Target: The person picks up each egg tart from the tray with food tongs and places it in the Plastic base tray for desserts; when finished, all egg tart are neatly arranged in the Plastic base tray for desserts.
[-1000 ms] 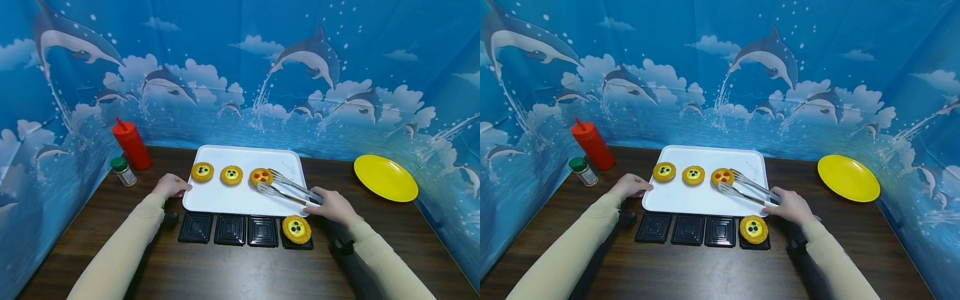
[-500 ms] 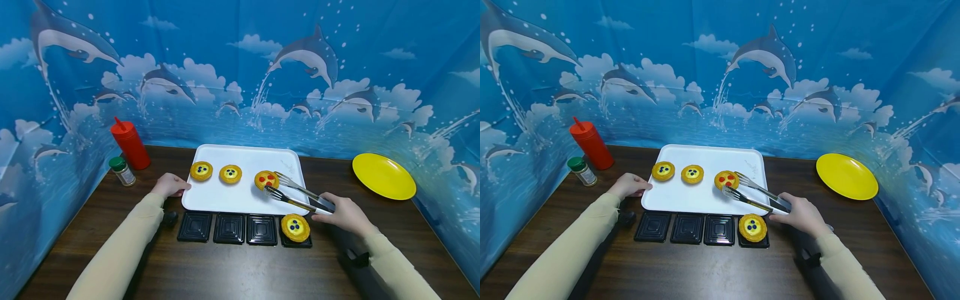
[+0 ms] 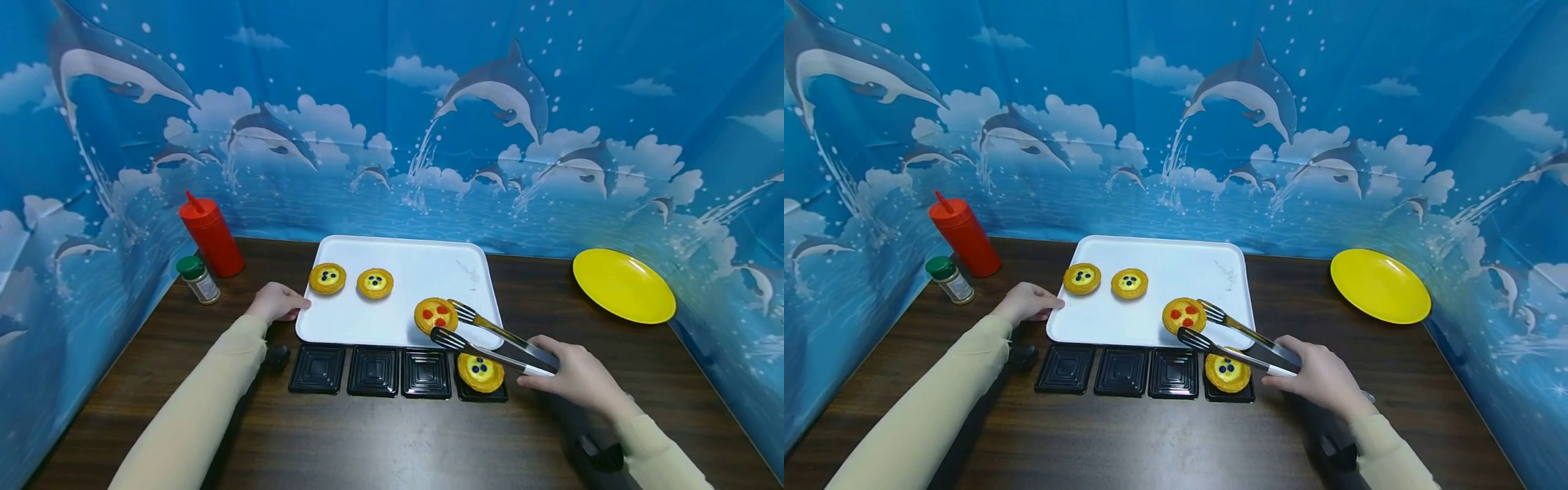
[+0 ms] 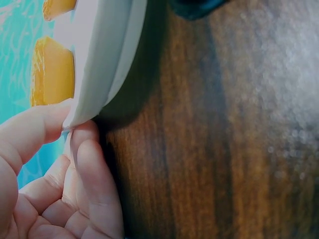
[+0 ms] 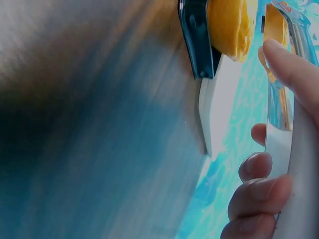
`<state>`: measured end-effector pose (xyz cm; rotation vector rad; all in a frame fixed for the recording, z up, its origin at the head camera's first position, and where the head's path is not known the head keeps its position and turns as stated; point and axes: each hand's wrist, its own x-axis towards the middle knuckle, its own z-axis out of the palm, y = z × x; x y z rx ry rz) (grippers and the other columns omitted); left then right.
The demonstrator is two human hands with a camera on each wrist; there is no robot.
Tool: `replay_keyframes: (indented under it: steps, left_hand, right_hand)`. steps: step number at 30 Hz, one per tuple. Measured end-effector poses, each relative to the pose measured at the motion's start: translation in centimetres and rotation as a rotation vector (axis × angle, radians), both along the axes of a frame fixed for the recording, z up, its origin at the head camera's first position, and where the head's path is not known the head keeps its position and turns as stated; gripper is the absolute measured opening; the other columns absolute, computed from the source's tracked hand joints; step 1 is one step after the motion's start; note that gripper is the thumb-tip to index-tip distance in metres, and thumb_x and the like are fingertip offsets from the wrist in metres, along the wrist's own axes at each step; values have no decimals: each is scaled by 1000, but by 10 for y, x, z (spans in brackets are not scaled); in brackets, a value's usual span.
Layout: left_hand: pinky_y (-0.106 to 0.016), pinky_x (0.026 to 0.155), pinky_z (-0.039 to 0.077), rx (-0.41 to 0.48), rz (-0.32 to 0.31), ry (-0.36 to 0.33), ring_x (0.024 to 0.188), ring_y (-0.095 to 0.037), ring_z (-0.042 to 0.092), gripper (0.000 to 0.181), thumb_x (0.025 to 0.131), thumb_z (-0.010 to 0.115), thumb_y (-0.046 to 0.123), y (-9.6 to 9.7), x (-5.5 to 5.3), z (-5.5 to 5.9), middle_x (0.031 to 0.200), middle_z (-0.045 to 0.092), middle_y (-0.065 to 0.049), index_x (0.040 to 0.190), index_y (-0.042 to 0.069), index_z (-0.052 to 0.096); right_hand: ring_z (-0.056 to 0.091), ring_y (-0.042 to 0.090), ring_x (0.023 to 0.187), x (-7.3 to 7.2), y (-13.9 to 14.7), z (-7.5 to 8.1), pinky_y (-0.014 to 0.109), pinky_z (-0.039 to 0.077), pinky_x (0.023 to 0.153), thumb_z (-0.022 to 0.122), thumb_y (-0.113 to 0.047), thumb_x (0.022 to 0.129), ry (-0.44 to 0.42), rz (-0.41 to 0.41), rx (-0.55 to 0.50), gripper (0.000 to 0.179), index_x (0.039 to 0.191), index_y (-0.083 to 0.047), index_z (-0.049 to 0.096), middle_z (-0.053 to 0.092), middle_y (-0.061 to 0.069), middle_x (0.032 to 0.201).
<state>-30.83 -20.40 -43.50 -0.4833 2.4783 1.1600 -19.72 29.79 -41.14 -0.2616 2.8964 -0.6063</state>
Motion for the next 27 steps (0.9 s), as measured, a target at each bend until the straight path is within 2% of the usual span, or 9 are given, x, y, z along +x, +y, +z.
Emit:
replay_keyframes:
  steps: [9, 15, 22, 27]
  left_hand:
    - [-19, 64, 50, -13, -4, 13, 72, -17, 58, 37, 90, 65, 26, 0, 0, -1, 95, 63, -12, 111, -4, 64]
    - [-21, 66, 50, -12, 4, 10, 73, -18, 57, 37, 90, 65, 27, 0, 0, -1, 94, 63, -12, 112, -3, 64]
    - [-22, 68, 50, -12, 2, 7, 74, -18, 57, 37, 90, 65, 27, 0, 1, -1, 94, 63, -11, 111, -3, 65]
    - [-21, 67, 50, -8, 5, 7, 74, -19, 57, 36, 90, 65, 26, 0, 1, -1, 94, 63, -12, 111, -3, 65]
  right_hand:
    - [50, 13, 70, 21, -3, 1, 28, 42, 58, 78, -55, 67, -31, 6, -4, 69, 119, -14, 59, 60, -3, 84]
    - [50, 11, 67, 33, -3, 1, 25, 42, 56, 79, -55, 65, -22, 17, 2, 68, 116, -14, 61, 59, -6, 79]
    - [50, 10, 68, 43, -4, -4, 25, 43, 57, 79, -56, 65, -29, 7, 19, 70, 118, -14, 62, 64, -5, 87]
    - [50, 9, 68, 45, -6, -6, 25, 44, 58, 79, -57, 64, -17, 20, 29, 67, 115, -17, 63, 64, -7, 86]
